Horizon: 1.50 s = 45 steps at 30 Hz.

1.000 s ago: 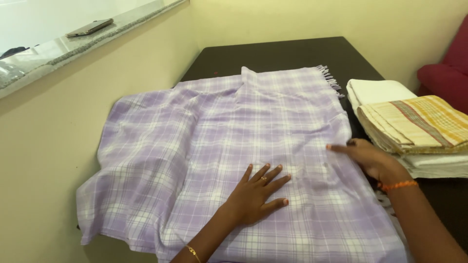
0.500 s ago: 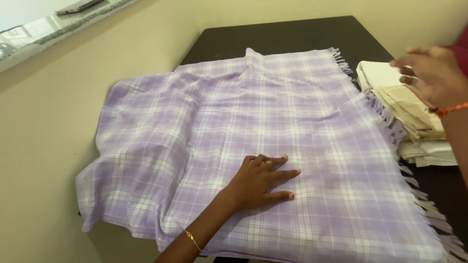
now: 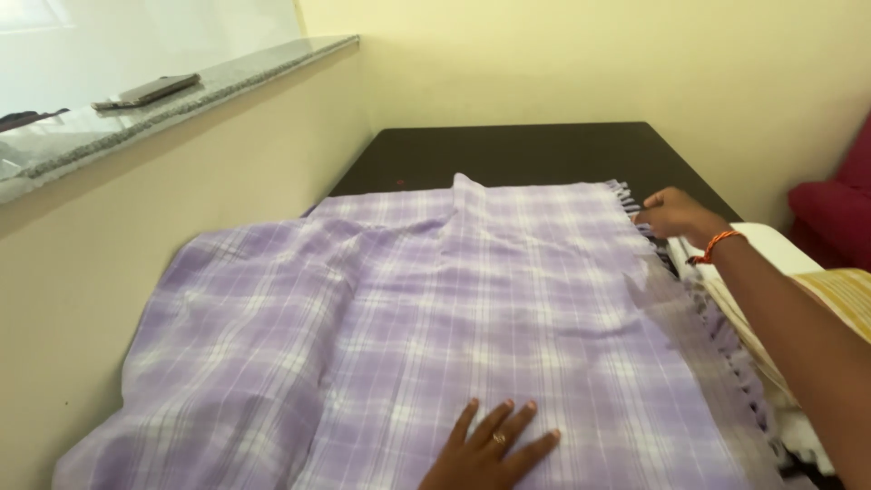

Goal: The person unfolds a purple checkered cloth on a dark table and smooths it out with both hands. They repeatedly fold and unfold the cloth, adjusting its position and flattening the fabric to remove wrinkles.

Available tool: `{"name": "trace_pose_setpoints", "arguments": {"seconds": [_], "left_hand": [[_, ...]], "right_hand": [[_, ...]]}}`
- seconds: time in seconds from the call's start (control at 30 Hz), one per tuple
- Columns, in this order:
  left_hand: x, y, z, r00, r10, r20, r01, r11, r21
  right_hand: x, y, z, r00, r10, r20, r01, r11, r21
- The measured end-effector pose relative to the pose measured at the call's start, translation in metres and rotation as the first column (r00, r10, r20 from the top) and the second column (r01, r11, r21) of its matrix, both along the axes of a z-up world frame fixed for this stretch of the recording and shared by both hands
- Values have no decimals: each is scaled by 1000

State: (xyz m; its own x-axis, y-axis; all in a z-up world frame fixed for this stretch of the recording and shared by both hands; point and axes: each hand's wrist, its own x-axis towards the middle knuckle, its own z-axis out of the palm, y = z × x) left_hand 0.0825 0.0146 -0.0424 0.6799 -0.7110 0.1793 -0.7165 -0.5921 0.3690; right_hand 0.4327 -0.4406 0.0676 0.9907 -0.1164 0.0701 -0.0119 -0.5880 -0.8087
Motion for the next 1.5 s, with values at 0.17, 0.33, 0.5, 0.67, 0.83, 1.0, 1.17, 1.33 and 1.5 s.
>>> {"name": "trace_pose_setpoints", "arguments": {"seconds": [0.17, 0.33, 0.5, 0.67, 0.83, 1.0, 1.17, 1.33, 1.5], "left_hand": [[25, -14, -84, 802, 157, 576, -100, 986, -130], [29, -18, -92, 700, 203, 685, -131, 979, -156], [47, 4, 1, 951, -16, 308, 41, 996, -76], [132, 34, 117, 963, 201, 180, -198, 980, -38], [259, 60, 82, 873, 471, 128, -466, 882, -67], [306, 81, 52, 831, 535, 153, -547, 835, 48], [317, 113, 52, 540, 839, 69, -832, 520, 193], [346, 134, 34, 473, 878, 70, -877, 462, 135], [384, 176, 6, 518, 839, 169, -855, 498, 145]], "right_hand": [[47, 7, -30, 977, -167, -129, 109, 921, -373], [31, 84, -63, 984, -166, 69, 174, 787, -592], [-21, 191, -63, 980, 190, 58, -90, 685, -723], [-50, 242, -47, 943, 332, 7, -239, 694, -680], [-59, 232, -64, 977, 210, -43, -185, 724, -665], [-68, 216, -67, 988, 146, -49, -141, 726, -673], [-81, 205, -59, 995, 97, -33, -94, 746, -659], [-96, 206, -55, 994, 113, -3, -90, 771, -631], [-142, 190, -59, 990, 136, -45, -135, 783, -607]]}}
